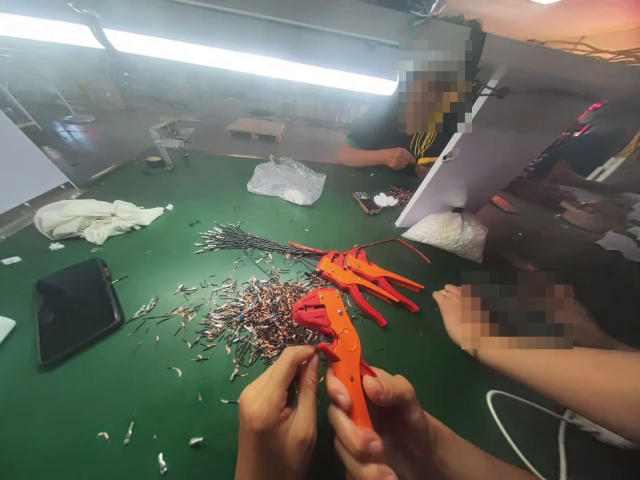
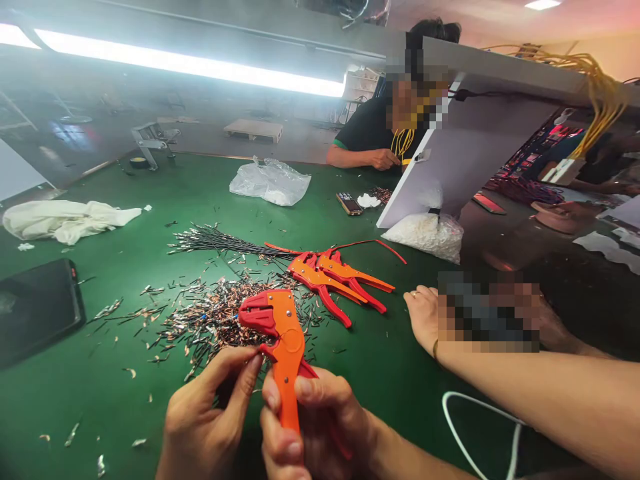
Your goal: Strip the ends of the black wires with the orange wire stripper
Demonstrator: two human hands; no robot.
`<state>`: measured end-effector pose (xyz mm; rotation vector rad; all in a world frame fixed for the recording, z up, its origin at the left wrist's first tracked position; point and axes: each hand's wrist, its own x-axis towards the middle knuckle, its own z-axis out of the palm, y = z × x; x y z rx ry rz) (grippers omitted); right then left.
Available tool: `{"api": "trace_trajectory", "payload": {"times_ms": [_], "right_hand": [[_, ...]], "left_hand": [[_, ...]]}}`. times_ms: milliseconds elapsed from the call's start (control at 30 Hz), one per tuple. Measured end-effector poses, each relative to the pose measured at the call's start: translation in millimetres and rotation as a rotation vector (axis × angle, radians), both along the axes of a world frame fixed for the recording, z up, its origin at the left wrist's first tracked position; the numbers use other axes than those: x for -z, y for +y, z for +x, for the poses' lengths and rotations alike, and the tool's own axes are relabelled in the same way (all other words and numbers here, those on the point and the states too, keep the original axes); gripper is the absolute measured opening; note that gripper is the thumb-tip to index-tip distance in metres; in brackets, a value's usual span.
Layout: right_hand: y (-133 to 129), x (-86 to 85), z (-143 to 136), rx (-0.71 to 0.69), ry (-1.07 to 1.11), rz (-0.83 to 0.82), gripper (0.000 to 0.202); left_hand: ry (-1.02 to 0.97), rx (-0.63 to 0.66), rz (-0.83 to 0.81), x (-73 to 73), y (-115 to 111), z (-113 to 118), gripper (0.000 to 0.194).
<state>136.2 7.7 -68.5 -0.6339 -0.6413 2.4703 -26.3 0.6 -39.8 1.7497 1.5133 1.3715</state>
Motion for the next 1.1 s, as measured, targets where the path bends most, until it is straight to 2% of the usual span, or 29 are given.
{"api": "trace_trajectory", "payload": {"times_ms": [100, 200, 267, 533, 700, 867, 1100], "right_hand": [[4, -1.7, -7, -0.021, 0.149, -0.002, 0.044], [6, -1.0, -12, -0.014, 0.329, -0.021, 0.035], [5, 0.5, -14, 0.010, 0.360, -0.028, 0.033], [5, 8.0, -14, 0.017, 0.185, -0.085, 0.048], [6, 13.3, -15, 0.017, 0.140, -0.097, 0.045], [7, 11.3, -16, 0.032, 0.101, -0.192, 0.041], [8, 9.0, -15, 0.043, 0.068, -0.303, 0.036]], "left_hand": [[0.005, 0.017, -0.055, 1.8, -1, 1, 0.012], [0.030, 0.022, -0.066, 3.8, -2, 1, 0.012], [0.059, 0.019, -0.074, 5.0, -2, 0, 0.013], [0.281, -0.041, -0.110, 18.2, -3, -3, 0.014], [0.349, -0.024, -0.173, 23.5, -4, -5, 0.015], [0.392, -0.001, -0.276, 23.5, -3, -5, 0.016], [0.604, -0.036, -0.425, 21.1, -3, 1, 0.023]]}}
